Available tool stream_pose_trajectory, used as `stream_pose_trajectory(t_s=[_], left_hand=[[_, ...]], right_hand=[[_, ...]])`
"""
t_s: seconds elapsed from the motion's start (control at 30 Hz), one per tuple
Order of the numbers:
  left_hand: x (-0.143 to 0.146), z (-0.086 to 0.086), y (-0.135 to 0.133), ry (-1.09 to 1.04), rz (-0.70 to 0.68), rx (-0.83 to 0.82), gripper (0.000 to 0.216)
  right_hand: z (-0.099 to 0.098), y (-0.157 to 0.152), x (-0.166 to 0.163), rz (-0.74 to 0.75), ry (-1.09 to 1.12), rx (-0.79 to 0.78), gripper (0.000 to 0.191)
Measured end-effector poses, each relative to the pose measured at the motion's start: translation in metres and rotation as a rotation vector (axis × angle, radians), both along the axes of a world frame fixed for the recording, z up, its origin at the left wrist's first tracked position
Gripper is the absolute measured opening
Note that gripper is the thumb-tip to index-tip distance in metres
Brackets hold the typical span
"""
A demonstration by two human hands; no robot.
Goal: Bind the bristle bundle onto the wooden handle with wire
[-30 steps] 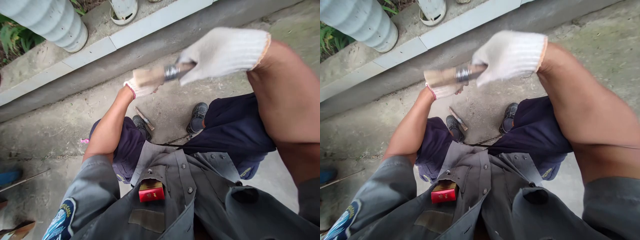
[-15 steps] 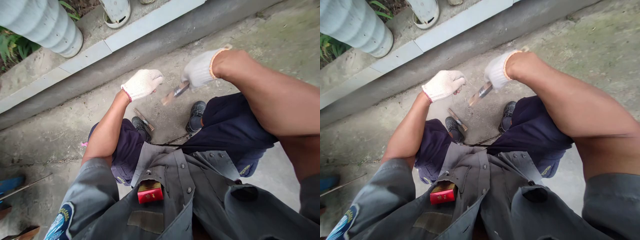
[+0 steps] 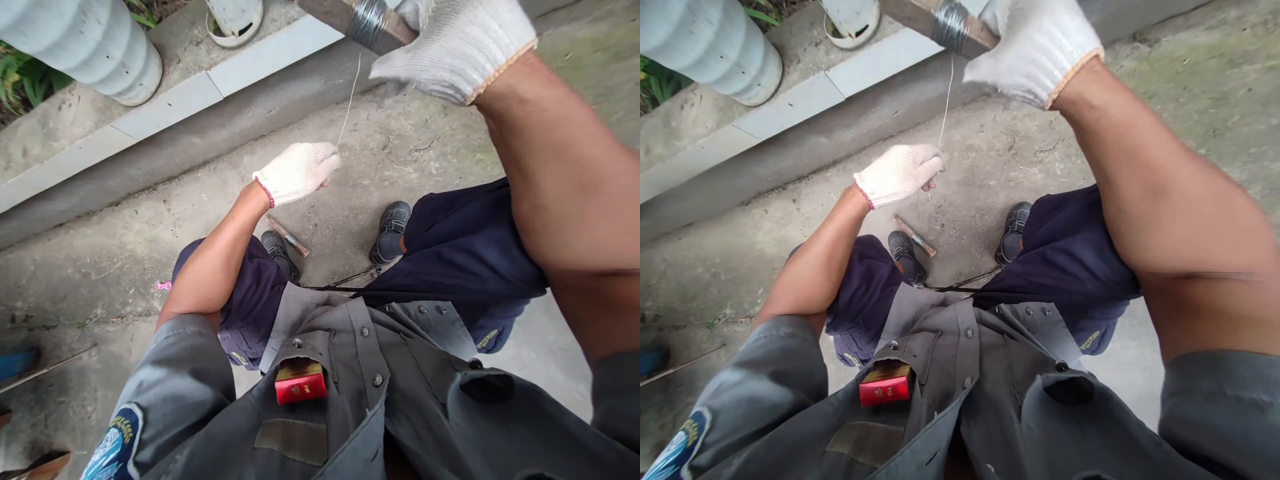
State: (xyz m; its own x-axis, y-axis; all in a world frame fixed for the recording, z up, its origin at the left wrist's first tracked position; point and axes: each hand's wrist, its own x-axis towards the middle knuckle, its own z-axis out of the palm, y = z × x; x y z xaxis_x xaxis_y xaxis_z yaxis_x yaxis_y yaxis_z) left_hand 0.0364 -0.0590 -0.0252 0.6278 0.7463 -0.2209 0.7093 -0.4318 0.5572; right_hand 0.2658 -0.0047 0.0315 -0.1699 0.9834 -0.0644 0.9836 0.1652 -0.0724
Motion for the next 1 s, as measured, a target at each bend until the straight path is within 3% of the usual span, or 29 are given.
stream_pose_trajectory(t_s=[0.17, 0.23, 0.33, 0.4, 0.47, 0.53, 0.67, 0.83, 1.0], left_hand=[[-0.005, 0.007, 0.001, 0.022, 0.026, -0.009, 0.040], [-0.010, 0.010, 0.005, 0.040, 0.043, 0.037, 0.040], [-0.018, 0.011, 0.013, 0.077, 0.044, 0.128, 0.038], [-0.020, 0.011, 0.016, 0.092, 0.042, 0.155, 0.036], [-0.021, 0.009, 0.018, 0.086, 0.058, 0.139, 0.034], [-0.021, 0.007, 0.018, 0.051, 0.090, 0.108, 0.031], [-0.015, 0.005, 0.017, 0.024, 0.110, 0.103, 0.034], [-0.002, 0.005, 0.010, 0.067, 0.088, 0.092, 0.035], [0.002, 0.009, 0.005, 0.058, 0.062, 0.019, 0.034]], right_hand=[[-0.028, 0.006, -0.002, 0.016, -0.266, -0.172, 0.038], [-0.040, 0.000, -0.006, 0.139, -0.331, -0.252, 0.032], [-0.048, -0.016, -0.009, 0.438, -0.312, -0.457, 0.017], [-0.042, -0.026, -0.008, 0.630, -0.184, -0.591, 0.019], [-0.030, -0.032, -0.007, 0.719, -0.026, -0.607, 0.024], [-0.017, -0.031, -0.006, 0.665, 0.079, -0.476, 0.028], [-0.003, -0.017, -0.010, 0.359, 0.122, -0.159, 0.039], [-0.020, 0.006, -0.013, 0.090, 0.098, -0.088, 0.042], [-0.042, 0.022, -0.007, 0.024, 0.032, -0.041, 0.041]])
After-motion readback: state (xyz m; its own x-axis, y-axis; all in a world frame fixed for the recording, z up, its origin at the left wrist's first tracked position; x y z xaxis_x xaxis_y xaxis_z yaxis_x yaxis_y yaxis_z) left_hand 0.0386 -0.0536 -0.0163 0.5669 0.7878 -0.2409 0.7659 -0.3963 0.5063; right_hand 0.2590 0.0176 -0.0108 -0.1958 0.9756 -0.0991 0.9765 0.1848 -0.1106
